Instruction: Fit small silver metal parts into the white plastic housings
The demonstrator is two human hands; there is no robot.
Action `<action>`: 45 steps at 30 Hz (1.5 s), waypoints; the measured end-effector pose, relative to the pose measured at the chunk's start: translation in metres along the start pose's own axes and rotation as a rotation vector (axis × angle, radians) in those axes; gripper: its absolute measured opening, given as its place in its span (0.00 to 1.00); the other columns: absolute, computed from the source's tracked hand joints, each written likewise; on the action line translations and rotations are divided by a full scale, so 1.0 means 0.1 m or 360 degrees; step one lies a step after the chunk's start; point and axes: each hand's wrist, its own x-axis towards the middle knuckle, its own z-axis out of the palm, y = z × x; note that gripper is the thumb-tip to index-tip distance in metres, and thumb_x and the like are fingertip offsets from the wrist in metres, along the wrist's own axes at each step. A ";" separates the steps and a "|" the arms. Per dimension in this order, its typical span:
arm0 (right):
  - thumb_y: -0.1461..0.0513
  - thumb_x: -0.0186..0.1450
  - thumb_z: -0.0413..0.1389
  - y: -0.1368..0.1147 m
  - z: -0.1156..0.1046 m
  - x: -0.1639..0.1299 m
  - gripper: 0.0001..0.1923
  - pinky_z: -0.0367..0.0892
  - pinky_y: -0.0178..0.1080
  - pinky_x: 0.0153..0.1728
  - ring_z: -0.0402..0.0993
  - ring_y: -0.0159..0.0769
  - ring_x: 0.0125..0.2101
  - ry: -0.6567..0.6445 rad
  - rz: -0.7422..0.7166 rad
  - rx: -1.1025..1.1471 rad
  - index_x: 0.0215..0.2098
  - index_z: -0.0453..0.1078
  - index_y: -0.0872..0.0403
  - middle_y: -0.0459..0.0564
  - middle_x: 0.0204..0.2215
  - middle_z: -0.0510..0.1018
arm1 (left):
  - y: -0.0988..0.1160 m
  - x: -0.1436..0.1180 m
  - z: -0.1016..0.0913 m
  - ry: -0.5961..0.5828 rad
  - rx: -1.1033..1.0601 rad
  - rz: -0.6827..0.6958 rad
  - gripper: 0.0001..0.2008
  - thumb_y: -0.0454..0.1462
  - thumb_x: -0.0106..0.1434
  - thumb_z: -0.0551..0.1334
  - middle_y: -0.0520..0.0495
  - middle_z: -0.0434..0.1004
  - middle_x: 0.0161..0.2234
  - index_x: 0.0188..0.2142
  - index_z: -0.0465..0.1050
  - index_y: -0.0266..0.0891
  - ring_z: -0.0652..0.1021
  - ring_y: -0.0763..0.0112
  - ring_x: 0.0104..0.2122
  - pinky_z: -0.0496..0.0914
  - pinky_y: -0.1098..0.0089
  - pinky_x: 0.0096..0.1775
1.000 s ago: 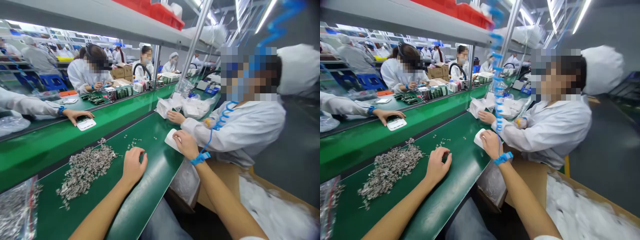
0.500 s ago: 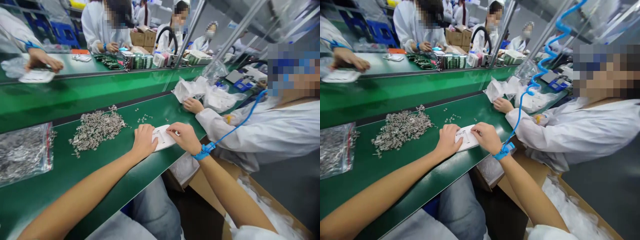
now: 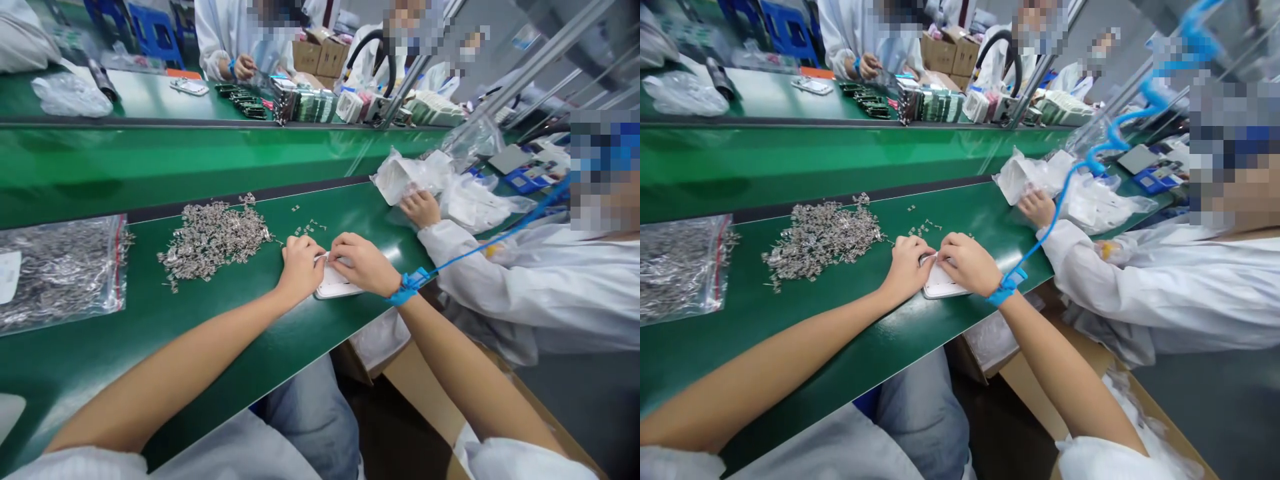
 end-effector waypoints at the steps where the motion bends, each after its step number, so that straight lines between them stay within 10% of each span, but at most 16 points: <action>1: 0.65 0.67 0.55 0.00 0.00 0.00 0.07 0.68 0.44 0.44 0.71 0.41 0.40 -0.0013 0.0000 0.0017 0.32 0.73 0.55 0.54 0.38 0.75 | 0.00 0.00 0.00 0.0005 0.0001 -0.0002 0.05 0.34 0.65 0.62 0.47 0.75 0.41 0.36 0.78 0.40 0.67 0.60 0.47 0.63 0.59 0.49; 10: 0.66 0.62 0.62 0.09 0.00 0.11 0.05 0.63 0.37 0.34 0.70 0.34 0.32 -0.0111 0.0202 0.0061 0.30 0.71 0.55 0.48 0.33 0.72 | 0.04 0.02 -0.03 -0.0044 0.0005 -0.0048 0.04 0.34 0.62 0.63 0.47 0.75 0.40 0.30 0.76 0.40 0.66 0.59 0.48 0.62 0.57 0.48; 18: 0.62 0.70 0.56 0.07 0.04 -0.33 0.09 0.67 0.48 0.46 0.70 0.44 0.45 0.0276 -0.0151 -0.0015 0.44 0.78 0.52 0.56 0.44 0.77 | 0.05 0.03 -0.03 -0.0099 0.0001 -0.0057 0.05 0.36 0.62 0.64 0.47 0.73 0.39 0.30 0.75 0.40 0.66 0.59 0.49 0.62 0.56 0.49; 45: 0.61 0.69 0.56 0.07 0.09 -0.40 0.09 0.66 0.49 0.48 0.71 0.42 0.45 0.0496 0.0011 0.0275 0.39 0.79 0.50 0.53 0.43 0.78 | 0.04 0.05 0.01 -0.0109 0.0539 0.0230 0.07 0.39 0.63 0.62 0.42 0.70 0.37 0.32 0.73 0.39 0.68 0.56 0.46 0.59 0.57 0.43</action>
